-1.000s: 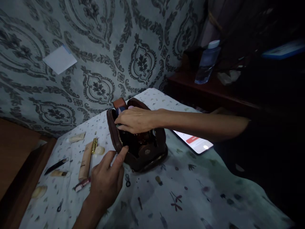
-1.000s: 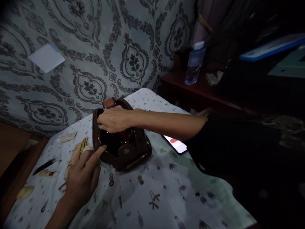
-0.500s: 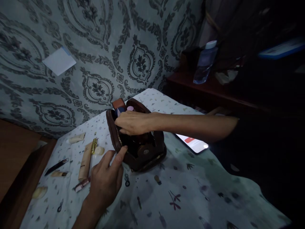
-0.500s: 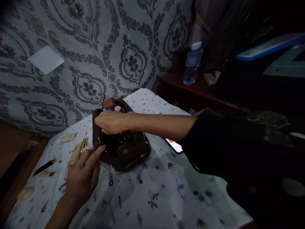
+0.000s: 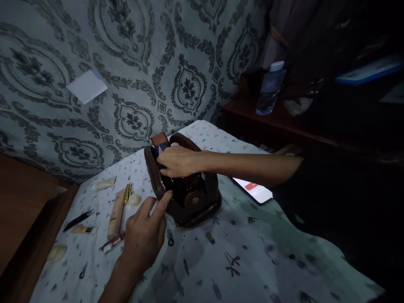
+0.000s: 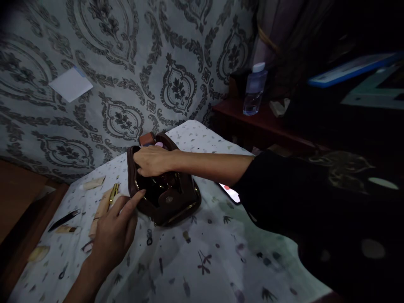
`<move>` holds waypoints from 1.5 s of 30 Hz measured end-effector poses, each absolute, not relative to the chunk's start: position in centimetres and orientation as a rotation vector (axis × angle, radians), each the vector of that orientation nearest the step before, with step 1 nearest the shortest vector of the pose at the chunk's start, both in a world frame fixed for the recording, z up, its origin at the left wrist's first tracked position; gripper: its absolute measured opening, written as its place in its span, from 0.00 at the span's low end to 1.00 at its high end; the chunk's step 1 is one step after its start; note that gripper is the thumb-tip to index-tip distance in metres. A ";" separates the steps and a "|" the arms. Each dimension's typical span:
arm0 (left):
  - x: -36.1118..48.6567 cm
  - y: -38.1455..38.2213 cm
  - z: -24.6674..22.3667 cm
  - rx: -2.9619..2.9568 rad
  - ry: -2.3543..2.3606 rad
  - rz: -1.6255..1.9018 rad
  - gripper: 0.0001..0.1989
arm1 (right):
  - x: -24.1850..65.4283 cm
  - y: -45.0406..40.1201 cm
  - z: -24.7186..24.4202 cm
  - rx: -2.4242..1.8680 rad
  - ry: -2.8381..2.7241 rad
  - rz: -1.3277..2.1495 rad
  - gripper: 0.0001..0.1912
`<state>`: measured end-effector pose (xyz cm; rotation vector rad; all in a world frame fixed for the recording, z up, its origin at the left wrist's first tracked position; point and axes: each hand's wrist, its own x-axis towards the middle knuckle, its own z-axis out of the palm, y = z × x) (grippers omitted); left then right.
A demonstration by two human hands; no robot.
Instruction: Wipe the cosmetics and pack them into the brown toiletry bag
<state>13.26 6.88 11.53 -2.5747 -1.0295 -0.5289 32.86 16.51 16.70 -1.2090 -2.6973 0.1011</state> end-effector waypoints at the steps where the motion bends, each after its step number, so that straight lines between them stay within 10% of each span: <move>1: 13.3 6.9 11.5 -2.580 -1.033 -0.529 0.23 | 32.9 16.6 16.6 -1.224 -2.685 0.107 0.15; 45: 13.0 7.1 11.2 -2.601 -1.066 -0.455 0.28 | 34.0 16.1 18.2 -1.163 -2.735 0.395 0.10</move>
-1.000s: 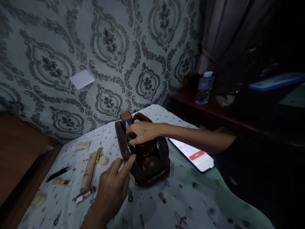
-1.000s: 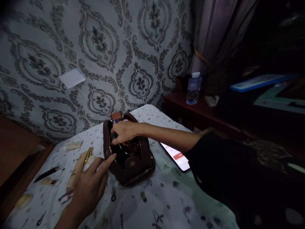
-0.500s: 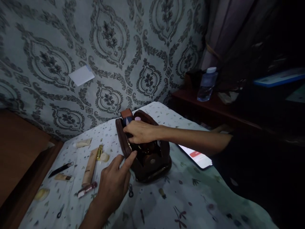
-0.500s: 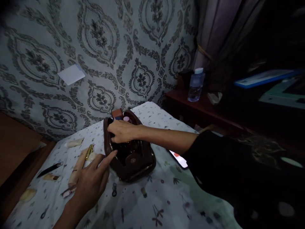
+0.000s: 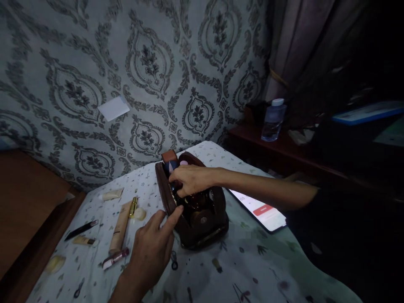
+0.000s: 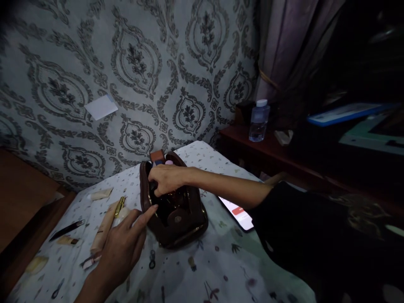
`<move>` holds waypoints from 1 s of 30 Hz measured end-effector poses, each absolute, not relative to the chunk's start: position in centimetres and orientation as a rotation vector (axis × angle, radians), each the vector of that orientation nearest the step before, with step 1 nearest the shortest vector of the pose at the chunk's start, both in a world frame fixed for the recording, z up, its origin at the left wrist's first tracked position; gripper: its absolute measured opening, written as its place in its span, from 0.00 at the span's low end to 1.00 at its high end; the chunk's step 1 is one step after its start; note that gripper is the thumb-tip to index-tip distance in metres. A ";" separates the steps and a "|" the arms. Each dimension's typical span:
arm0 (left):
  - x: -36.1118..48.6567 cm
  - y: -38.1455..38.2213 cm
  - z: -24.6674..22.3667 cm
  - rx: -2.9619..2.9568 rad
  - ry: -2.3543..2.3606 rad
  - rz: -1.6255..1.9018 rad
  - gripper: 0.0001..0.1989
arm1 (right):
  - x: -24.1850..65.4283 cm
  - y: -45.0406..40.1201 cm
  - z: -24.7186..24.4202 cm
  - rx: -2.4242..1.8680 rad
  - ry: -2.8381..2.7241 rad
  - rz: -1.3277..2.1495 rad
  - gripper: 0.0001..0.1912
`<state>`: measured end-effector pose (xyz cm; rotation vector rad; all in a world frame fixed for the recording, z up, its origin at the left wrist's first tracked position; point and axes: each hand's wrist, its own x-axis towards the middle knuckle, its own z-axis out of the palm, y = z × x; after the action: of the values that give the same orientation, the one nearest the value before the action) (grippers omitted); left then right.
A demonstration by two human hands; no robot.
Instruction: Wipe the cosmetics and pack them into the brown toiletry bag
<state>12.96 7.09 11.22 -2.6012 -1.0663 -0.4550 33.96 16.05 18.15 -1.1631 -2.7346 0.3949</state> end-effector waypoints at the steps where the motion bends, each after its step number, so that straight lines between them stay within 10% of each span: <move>1: 13.0 7.1 11.2 -2.603 -1.064 -0.456 0.28 | 34.1 16.2 18.2 -1.153 -2.737 0.393 0.10; 19: 14.0 7.6 12.8 -2.658 -1.314 -0.258 0.33 | 34.8 17.1 17.3 -0.893 -2.690 0.737 0.17; 30: 15.2 8.1 15.3 -2.506 -1.418 0.132 0.31 | 34.2 21.4 18.0 -1.158 -2.666 0.016 0.21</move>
<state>15.23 8.11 15.26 -2.5060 -1.4182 0.1320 34.24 21.37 17.96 -1.1579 -2.6661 0.0156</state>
